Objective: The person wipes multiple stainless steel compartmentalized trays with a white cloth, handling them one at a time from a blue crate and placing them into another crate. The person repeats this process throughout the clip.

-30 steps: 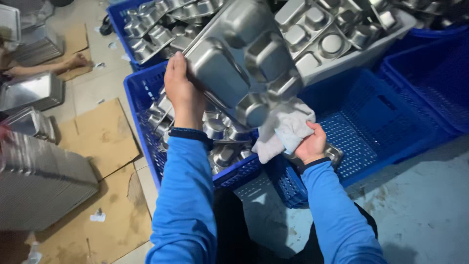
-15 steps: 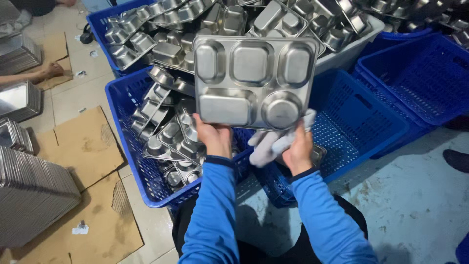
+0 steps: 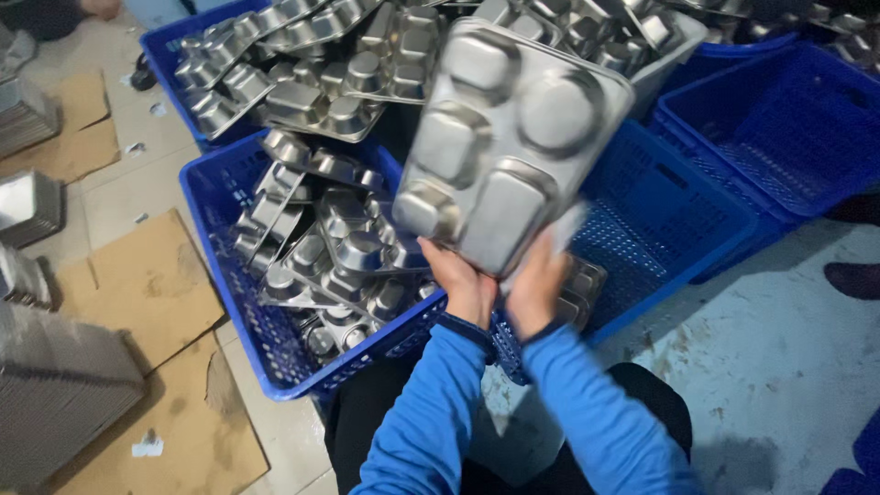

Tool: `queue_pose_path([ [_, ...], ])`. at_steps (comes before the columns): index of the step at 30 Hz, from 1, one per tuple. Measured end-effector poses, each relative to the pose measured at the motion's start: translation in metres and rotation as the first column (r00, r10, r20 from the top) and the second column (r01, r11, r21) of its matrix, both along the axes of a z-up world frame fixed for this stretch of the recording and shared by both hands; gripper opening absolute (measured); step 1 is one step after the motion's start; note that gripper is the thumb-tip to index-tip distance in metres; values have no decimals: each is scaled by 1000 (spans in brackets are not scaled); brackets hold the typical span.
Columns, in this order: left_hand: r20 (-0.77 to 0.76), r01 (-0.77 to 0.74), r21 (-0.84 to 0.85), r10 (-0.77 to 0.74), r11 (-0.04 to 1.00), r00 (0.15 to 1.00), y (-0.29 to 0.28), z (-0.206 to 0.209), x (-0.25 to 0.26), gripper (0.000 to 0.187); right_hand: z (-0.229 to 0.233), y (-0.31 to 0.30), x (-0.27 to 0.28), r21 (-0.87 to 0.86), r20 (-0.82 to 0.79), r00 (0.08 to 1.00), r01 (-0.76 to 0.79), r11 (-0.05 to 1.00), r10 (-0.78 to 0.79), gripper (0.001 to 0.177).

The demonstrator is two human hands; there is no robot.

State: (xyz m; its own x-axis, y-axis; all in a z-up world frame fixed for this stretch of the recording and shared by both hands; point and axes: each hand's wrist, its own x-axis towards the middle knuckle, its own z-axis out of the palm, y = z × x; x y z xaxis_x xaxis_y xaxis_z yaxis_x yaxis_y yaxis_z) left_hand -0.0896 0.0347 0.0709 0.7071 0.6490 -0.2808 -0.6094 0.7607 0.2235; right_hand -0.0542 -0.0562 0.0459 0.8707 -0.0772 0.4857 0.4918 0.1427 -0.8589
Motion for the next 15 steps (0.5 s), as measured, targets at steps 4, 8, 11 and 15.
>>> queue_pose_path([
  [4, 287, 141, 127, -173, 982, 942, 22, -8, -16, 69, -16, -15, 12, 375, -135, 952, -208, 903, 276, 37],
  [8, 90, 93, 320, -127, 943, 988, 40, -28, -11, 65, 33, -84, 87, 57, -362, 853, -383, 922, 377, 34],
  [11, -220, 10, 368, 77, 930, 973, 0, -43, 12, 56, 44, -65, 91, 358, -281, 955, 10, 934, 98, 38],
  [15, -423, 16, 664, 358, 747, 832, -55, -60, 24, 62, 3, -12, 30, 523, -193, 957, -88, 848, 218, 41],
])
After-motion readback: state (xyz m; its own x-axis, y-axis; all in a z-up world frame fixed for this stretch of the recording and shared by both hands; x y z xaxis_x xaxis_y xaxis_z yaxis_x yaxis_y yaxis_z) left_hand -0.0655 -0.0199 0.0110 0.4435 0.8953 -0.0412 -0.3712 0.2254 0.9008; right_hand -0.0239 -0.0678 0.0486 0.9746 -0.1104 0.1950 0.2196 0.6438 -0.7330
